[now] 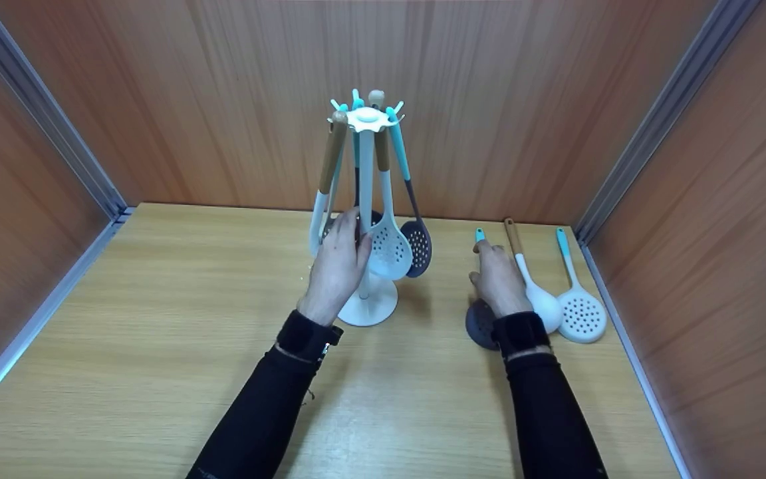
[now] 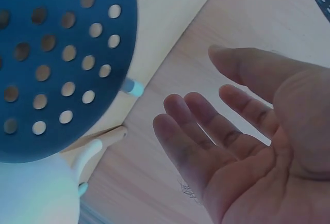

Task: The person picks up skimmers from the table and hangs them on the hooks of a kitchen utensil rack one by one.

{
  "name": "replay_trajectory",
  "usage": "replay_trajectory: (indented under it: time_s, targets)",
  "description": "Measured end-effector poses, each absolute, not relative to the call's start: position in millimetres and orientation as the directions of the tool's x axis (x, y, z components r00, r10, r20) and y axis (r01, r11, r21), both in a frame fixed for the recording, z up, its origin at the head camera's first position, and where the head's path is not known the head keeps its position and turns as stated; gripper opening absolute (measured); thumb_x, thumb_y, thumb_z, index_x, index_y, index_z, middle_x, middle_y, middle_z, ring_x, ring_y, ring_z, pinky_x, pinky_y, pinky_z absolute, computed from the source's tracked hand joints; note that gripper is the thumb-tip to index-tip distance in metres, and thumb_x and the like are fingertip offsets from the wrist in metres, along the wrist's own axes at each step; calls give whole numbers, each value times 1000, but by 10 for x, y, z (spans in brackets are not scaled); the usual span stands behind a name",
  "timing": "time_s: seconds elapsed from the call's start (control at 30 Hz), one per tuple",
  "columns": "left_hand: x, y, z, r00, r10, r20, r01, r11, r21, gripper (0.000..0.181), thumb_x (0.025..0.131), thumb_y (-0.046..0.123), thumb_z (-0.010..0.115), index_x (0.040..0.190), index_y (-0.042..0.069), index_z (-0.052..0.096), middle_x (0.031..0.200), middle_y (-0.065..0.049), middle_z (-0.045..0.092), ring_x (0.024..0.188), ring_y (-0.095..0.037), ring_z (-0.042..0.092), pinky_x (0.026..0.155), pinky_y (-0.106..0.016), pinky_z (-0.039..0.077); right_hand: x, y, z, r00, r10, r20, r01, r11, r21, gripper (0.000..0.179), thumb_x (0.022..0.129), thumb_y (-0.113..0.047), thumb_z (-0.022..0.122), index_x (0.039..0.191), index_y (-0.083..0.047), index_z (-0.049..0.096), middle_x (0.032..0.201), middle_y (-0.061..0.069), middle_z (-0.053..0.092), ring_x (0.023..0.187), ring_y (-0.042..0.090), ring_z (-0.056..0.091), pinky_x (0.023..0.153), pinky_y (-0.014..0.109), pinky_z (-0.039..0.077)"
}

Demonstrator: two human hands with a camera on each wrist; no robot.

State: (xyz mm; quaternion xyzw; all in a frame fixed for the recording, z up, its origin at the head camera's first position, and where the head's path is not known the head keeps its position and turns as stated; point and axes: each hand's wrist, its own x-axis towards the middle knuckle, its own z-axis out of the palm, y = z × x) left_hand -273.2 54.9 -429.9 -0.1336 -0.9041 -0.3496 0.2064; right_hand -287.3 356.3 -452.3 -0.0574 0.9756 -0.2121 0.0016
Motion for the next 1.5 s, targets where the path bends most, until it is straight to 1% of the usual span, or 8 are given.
replay_trajectory:
  time_s: [0.2,0.4,0.7,0.87,1.03,1.17,1.27,1.5]
  targets:
    - [-2728,547,-4304,-875,98,473,393,713,580,48,119,14,70,163,3,55,150,-19,71,129,-33,82,105,-40,73,-2881,3590,-4573,-997,-77,-26,-61,921,-386,48,110,-4,77,152,11,60,139,40,70,125,54,73,97,64,64]
    - [-2733,544,-4308,-870,99,483,401,713,576,47,119,13,71,162,2,56,149,-19,72,131,-34,81,108,-42,72,-2881,3622,-4617,-995,-59,-74,-28,928,-371,51,112,-7,76,156,13,58,140,42,70,124,54,74,94,60,65]
    - [-2726,540,-4316,-851,105,514,415,735,537,46,120,14,68,161,-2,56,150,-21,72,128,-34,82,106,-41,73,-2873,3701,-4683,-988,-38,-151,16,939,-345,60,114,-12,74,159,20,52,140,43,69,114,47,75,88,51,65]
    - [-2728,541,-4324,-854,103,511,412,734,540,46,120,14,68,162,-1,56,151,-22,72,128,-34,82,106,-41,73,-2880,3716,-4724,-987,-28,-158,26,945,-326,58,114,-13,74,155,23,55,124,38,73,97,38,73,78,43,61]
    - [-2727,543,-4321,-859,104,501,406,735,544,46,120,15,68,162,-1,56,150,-21,72,127,-33,83,104,-40,73,-2882,3721,-4764,-990,-43,-135,4,945,-326,39,114,-8,72,137,23,65,102,27,71,81,30,67,66,35,54]
    - [-2726,540,-4308,-871,104,481,397,725,563,47,120,16,68,162,0,55,149,-20,72,128,-33,82,105,-40,73,-2880,3706,-4776,-992,-51,-117,-11,947,-321,24,114,-6,70,118,17,69,95,23,69,82,31,66,69,38,55]
    - [-2729,536,-4301,-880,104,464,389,719,576,47,120,16,68,163,1,55,149,-19,72,129,-32,82,108,-40,72,-2877,3695,-4777,-991,-46,-125,-4,949,-317,21,114,-6,69,110,14,70,93,22,69,82,32,67,70,39,55]
    - [-2728,533,-4300,-882,105,459,389,711,585,47,120,16,68,164,3,55,149,-17,72,132,-30,81,111,-41,71,-2879,3675,-4777,-987,-37,-158,11,956,-293,25,114,-7,66,94,7,70,85,15,67,75,27,66,64,32,50]
